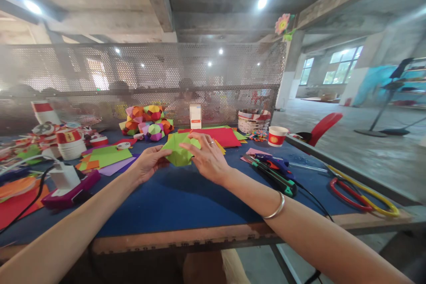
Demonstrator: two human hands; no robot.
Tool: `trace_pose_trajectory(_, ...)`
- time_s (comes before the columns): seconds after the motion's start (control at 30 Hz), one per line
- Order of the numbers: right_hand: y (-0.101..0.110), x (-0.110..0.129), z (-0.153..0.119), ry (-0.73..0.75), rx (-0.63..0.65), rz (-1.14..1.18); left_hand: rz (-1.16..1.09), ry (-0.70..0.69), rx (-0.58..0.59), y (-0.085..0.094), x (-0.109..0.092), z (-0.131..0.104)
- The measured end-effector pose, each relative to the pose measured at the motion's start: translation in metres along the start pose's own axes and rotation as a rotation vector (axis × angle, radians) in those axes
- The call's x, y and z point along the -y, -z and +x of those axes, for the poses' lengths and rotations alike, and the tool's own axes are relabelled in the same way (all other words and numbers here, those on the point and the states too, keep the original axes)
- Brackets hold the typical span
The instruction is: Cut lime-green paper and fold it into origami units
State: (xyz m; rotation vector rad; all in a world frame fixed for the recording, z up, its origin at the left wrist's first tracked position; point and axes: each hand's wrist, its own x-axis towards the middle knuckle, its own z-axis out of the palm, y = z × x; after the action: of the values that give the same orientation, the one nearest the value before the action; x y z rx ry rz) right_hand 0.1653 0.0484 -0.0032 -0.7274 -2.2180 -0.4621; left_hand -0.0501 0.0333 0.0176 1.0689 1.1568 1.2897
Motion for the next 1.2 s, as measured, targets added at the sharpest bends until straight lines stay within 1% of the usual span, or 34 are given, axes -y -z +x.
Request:
trace_pose_trajectory(0.17, 0.000, 0.002, 0.001, 0.012, 0.045, -0.054, 0.014, 0.001, 0.019, 0.001, 0.000, 0.000)
trace_pose_trajectory(0.33, 0.002, 0.002, 0.003, 0.115, 0.099, -0.025, 0.021, -0.005, 0.049, 0.002, 0.002, 0.002)
trace_pose_trajectory(0.47, -0.002, 0.001, 0.004, 0.184, 0.127, 0.008, 0.024, -0.019, 0.082, 0.001, 0.005, 0.002)
trace_pose_trajectory(0.6, -0.006, 0.002, 0.003, 0.183, 0.156, 0.088, 0.072, -0.032, 0.137, 0.000, 0.007, 0.000)
trace_pose_trajectory(0.7, -0.006, 0.005, 0.003, 0.112, 0.151, 0.169, 0.109, -0.060, 0.134, -0.002, 0.009, -0.002)
trace_pose_trajectory(0.87, -0.005, 0.009, 0.003, -0.093, 0.091, 0.225, 0.122, -0.132, 0.159, -0.007, 0.009, -0.007)
trace_pose_trajectory(0.93, -0.005, 0.010, 0.002, -0.142, 0.079, 0.245, 0.116, -0.141, 0.159, -0.009, 0.009, -0.008)
trace_pose_trajectory(1.1, -0.005, 0.014, 0.003, -0.257, 0.053, 0.232, 0.129, -0.156, 0.138, -0.011, 0.009, -0.010)
trace_pose_trajectory(1.2, -0.004, 0.016, 0.004, -0.330, 0.064, 0.218, 0.129, -0.161, 0.141, -0.012, 0.009, -0.011)
